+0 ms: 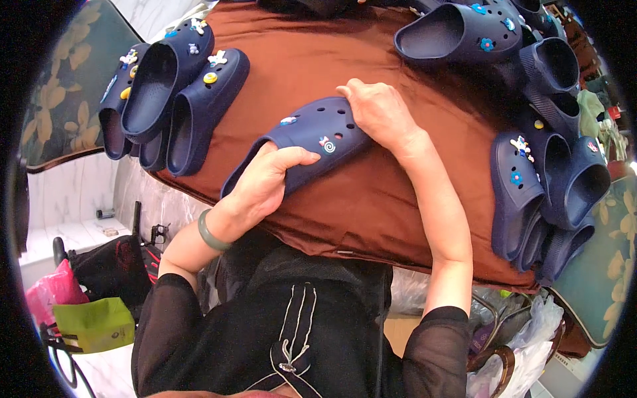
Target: Attaching decorative charms and accessories to rubber clogs.
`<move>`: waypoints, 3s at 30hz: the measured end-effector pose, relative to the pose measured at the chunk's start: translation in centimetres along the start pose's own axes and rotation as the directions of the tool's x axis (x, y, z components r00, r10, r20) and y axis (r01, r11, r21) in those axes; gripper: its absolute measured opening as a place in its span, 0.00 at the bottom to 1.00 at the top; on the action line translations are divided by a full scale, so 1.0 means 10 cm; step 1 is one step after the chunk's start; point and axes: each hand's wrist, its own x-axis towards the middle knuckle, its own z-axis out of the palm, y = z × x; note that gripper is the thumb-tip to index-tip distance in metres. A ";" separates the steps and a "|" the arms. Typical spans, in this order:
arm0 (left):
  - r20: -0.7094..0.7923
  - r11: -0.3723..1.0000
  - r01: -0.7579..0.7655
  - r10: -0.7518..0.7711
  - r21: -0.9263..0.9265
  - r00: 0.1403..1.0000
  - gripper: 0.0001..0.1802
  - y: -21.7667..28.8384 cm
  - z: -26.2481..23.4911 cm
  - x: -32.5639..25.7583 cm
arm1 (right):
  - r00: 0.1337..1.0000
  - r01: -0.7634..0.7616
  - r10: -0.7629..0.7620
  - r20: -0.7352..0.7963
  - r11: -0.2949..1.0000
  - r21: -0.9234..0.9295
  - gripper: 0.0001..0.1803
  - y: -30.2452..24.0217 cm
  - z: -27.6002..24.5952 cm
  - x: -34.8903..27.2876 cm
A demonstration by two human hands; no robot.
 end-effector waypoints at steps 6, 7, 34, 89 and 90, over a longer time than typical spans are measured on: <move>0.040 0.998 0.037 -0.035 -0.052 0.999 0.24 0.02 -0.04 0.00 | 0.958 -0.250 0.287 -0.011 0.854 0.455 0.16 0.23 0.16 -0.07; 0.033 0.998 0.036 -0.034 -0.057 0.999 0.24 0.02 -0.06 0.00 | 0.878 -0.394 0.473 0.070 0.634 0.665 0.16 0.28 0.19 -0.09; 0.007 0.990 -0.084 0.086 -0.113 0.996 0.13 -0.23 -0.16 0.05 | 0.947 0.041 -0.124 0.298 0.962 0.269 0.11 -0.57 0.18 0.33; -0.019 0.943 0.125 -0.138 -0.307 0.990 0.17 -0.01 -0.06 0.06 | 0.775 -0.012 0.631 -0.041 0.078 0.997 0.06 0.00 -0.16 -0.67; 0.011 0.946 0.110 -0.112 -0.306 0.994 0.17 -0.06 -0.11 0.08 | 0.761 0.020 0.648 -0.010 -0.008 1.000 0.08 0.10 -0.15 -0.69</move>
